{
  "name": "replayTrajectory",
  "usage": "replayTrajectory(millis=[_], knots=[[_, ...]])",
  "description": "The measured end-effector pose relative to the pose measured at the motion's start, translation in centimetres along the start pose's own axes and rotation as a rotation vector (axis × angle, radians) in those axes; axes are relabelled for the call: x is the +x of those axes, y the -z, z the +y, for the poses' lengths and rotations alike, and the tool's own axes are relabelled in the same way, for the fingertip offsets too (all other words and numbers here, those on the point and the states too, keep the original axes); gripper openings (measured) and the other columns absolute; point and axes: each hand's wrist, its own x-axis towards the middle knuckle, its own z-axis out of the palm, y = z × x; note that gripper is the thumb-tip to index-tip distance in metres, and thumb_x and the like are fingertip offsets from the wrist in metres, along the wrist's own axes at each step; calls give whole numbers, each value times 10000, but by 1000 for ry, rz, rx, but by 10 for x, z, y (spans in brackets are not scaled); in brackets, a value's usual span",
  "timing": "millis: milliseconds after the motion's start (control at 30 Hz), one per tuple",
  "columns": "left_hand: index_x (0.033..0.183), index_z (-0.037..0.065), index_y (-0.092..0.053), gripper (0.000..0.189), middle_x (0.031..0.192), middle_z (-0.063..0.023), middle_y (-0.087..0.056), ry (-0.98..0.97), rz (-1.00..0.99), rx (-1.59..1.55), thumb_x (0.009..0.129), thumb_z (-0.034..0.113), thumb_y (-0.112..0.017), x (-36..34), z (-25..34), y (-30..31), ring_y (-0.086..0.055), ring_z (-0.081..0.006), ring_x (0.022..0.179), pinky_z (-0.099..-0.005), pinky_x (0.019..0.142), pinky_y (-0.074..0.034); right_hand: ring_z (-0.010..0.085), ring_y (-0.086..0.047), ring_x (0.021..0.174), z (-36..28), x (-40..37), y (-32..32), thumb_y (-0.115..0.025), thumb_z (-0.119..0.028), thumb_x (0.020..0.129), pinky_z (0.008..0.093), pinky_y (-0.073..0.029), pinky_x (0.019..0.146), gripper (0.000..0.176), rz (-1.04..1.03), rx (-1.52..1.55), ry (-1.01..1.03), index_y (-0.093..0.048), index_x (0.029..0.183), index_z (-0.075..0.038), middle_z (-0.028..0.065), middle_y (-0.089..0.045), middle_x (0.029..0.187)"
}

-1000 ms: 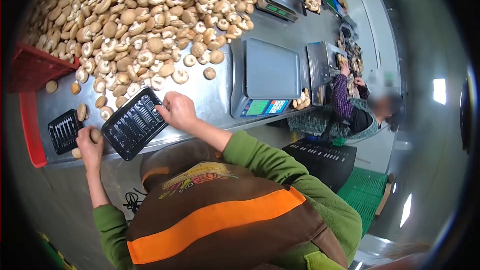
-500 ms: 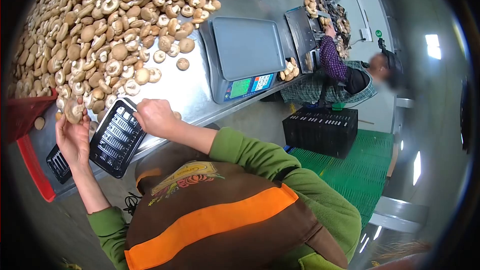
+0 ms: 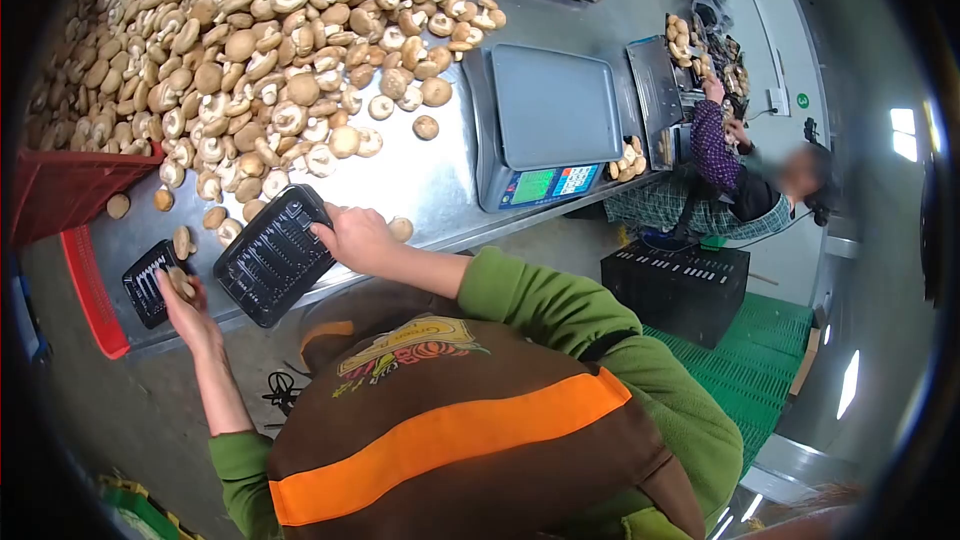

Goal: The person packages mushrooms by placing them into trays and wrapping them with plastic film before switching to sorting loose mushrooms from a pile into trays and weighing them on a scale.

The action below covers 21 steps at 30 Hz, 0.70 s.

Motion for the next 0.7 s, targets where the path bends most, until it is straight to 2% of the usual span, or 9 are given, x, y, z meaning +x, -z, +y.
replayTrajectory(millis=[67, 100, 233, 267, 300, 367, 500, 633, 700], knots=[[1009, 113, -592, 444, 890, -10, -565, 164, 85, -81, 853, 528, -584, 2, -26, 19, -535, -111, 834, -281, 727, -443, 370, -629, 758, -8, 0, -9, -534, -317, 883, 460, -486, 696, 371, -17, -27, -20, -564, 933, 49, 214, -638, 766], [1002, 104, -585, 419, 903, -4, -543, 147, 35, -225, 869, 502, -580, -2, -34, 13, -527, -130, 866, -312, 756, -453, 378, -625, 729, -14, 2, -17, -530, -325, 887, 465, -485, 678, 371, -16, -11, 18, -558, 920, 44, 216, -631, 734], [1028, 57, -571, 421, 911, -7, -530, -36, -53, -273, 893, 456, -572, 14, -24, 35, -517, -129, 872, -280, 785, -460, 381, -625, 712, -39, 13, -33, -573, -368, 857, 464, -488, 677, 394, -106, -26, 57, -550, 889, 25, 201, -629, 707], [1024, 55, -573, 436, 904, -11, -542, -55, 70, -225, 886, 469, -576, 20, -15, 46, -517, -106, 852, -259, 768, -458, 370, -626, 717, -42, 19, -28, -652, -386, 788, 449, -490, 677, 417, -142, -36, 66, -557, 895, 5, 178, -631, 705], [1041, 52, -570, 456, 909, -4, -540, -32, 152, -239, 878, 478, -585, 20, -11, 46, -514, -96, 839, -260, 761, -458, 370, -626, 717, -43, 16, -22, -652, -386, 788, 449, -490, 677, 417, -139, -39, 70, -557, 895, 5, 178, -631, 705], [1076, 48, -561, 487, 945, -18, -544, 37, 144, -161, 864, 485, -600, 16, -6, 50, -525, -112, 869, -267, 790, -461, 331, -632, 722, -42, 11, -11, -707, -377, 718, 438, -493, 674, 387, 3, 33, 70, -591, 821, -22, 161, -639, 740], [1115, 37, -554, 498, 945, -23, -548, -12, 13, -197, 880, 475, -580, -3, -14, 36, -539, -122, 884, -281, 805, -463, 316, -625, 652, -46, 12, -24, -709, -303, 692, 427, -486, 618, 289, 58, -48, 141, -582, 632, -50, 125, -624, 666], [1169, -12, -535, 515, 1071, -55, -566, -76, -40, -194, 937, 445, -490, -26, -10, 22, -551, -151, 992, -289, 856, -461, 341, -618, 641, -47, 11, -28, -685, -267, 700, 437, -485, 606, 258, 130, -74, 167, -587, 630, -38, 144, -619, 654], [1165, -19, -535, 516, 1070, -62, -567, -135, 108, -128, 941, 443, -484, -28, -7, 22, -547, -144, 974, -285, 857, -459, 354, -620, 658, -49, 10, -26, -649, -251, 744, 451, -486, 619, 260, 109, -126, 171, -590, 636, -22, 170, -619, 659]])
